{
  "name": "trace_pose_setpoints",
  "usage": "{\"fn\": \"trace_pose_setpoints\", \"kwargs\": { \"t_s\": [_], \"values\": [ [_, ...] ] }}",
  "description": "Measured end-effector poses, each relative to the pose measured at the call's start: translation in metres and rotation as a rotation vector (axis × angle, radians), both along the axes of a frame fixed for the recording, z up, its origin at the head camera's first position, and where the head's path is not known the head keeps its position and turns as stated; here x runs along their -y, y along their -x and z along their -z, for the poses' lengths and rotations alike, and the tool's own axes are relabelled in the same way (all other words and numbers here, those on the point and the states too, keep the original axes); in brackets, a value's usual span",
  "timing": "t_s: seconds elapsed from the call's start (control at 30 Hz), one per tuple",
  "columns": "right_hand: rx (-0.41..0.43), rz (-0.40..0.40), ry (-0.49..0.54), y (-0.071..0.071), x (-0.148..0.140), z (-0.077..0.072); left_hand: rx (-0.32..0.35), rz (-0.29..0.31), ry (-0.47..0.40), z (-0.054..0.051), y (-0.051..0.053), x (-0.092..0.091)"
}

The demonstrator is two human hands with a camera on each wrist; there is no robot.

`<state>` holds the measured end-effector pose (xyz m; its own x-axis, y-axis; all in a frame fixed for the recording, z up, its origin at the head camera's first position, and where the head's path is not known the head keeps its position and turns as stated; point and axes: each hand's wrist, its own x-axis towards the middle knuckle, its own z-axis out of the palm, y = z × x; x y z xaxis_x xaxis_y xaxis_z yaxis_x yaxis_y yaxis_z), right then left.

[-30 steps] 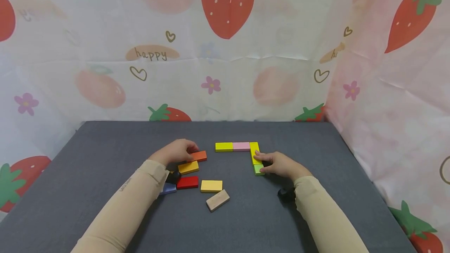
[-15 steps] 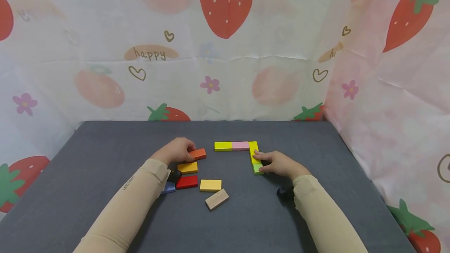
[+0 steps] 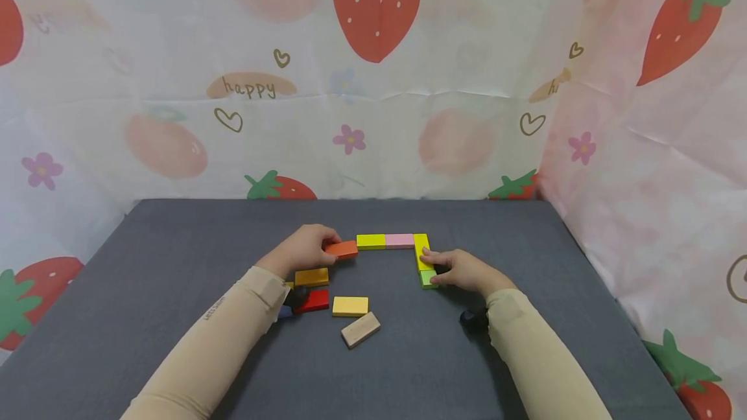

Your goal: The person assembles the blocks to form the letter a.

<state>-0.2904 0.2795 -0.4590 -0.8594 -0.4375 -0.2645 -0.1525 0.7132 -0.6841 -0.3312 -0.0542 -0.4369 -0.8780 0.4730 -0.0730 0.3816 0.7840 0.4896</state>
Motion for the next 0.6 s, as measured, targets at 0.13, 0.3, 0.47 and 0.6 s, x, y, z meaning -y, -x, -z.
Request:
{"fn": "trace_pose_setpoints", "kwargs": {
  "t_s": [0.13,0.3,0.47,0.6],
  "values": [
    [0.002,-0.001,0.003,0.001,0.0,0.0,0.005,0.014,-0.034,-0.003,-0.003,-0.013],
    [0.018,0.017,0.016,0.0,-0.001,0.001,0.011,0.038,-0.05,-0.007,-0.008,-0.031],
    [0.018,0.014,0.015,0.0,-0.001,0.0,-0.008,0.091,-0.051,-0.01,-0.012,-0.049],
    [0.02,0.019,0.009,0.0,0.0,-0.001,0.004,0.121,-0.067,-0.009,-0.015,-0.064]
  ]
}}
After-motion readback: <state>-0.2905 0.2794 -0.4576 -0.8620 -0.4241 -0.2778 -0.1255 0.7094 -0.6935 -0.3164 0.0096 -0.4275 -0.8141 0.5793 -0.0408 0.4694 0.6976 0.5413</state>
